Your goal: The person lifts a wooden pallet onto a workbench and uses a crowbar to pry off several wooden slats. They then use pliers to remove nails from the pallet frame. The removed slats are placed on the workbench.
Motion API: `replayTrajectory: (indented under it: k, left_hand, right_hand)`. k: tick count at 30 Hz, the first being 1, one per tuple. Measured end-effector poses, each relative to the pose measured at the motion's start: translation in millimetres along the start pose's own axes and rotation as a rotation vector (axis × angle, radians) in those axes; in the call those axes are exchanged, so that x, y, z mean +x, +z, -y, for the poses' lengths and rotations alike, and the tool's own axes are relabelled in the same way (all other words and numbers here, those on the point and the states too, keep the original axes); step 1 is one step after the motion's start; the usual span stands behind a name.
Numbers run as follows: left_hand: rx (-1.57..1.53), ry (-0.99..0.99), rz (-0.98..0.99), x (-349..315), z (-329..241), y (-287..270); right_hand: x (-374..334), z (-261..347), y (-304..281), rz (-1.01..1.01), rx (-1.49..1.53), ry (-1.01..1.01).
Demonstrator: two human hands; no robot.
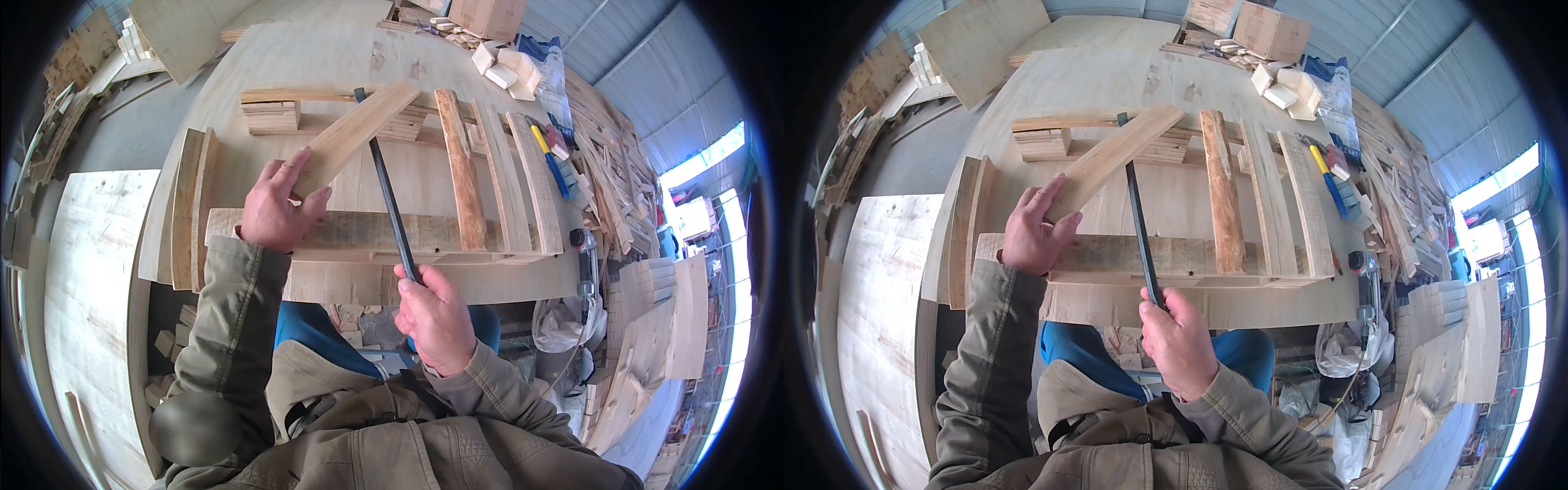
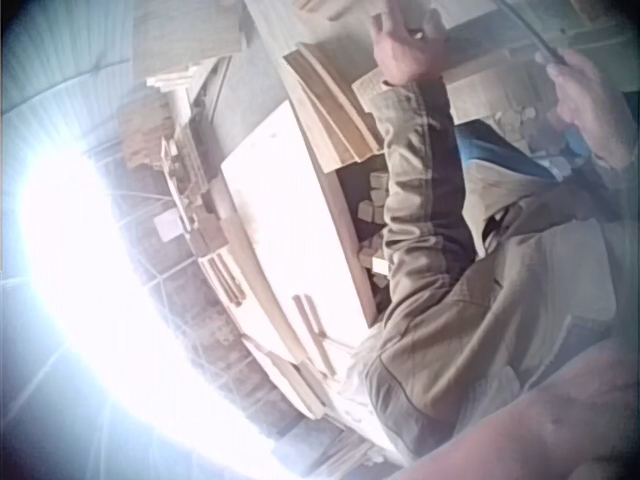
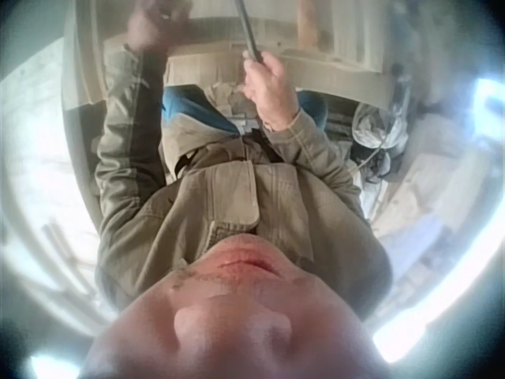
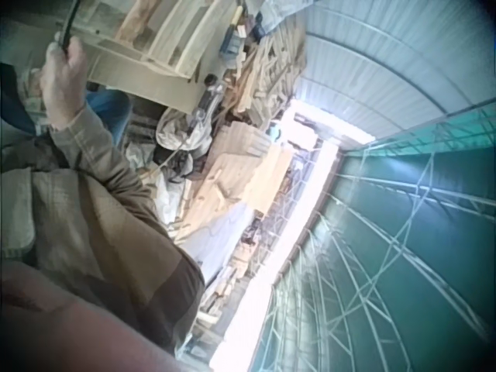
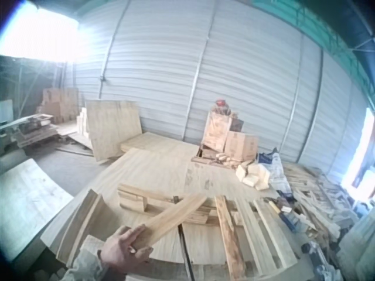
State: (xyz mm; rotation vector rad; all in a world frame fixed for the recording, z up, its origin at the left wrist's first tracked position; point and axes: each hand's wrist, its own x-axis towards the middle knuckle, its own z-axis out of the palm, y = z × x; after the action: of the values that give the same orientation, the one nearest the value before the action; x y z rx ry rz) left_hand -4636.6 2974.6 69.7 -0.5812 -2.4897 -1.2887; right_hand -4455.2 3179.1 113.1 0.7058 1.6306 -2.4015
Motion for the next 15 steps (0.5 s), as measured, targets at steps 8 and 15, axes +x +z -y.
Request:
replayTrajectory:
  k: [8,15]
  left_hand:
    - [-0.040,-0.023,-0.088,-2,4,0]
    - [-0.011,-0.201,-0.040,-2,-1,0]
  right_hand:
    - [-1,9,2,0.029,0.044,-0.024]
    - [-8,26,8,0.027,0.071,0.005]
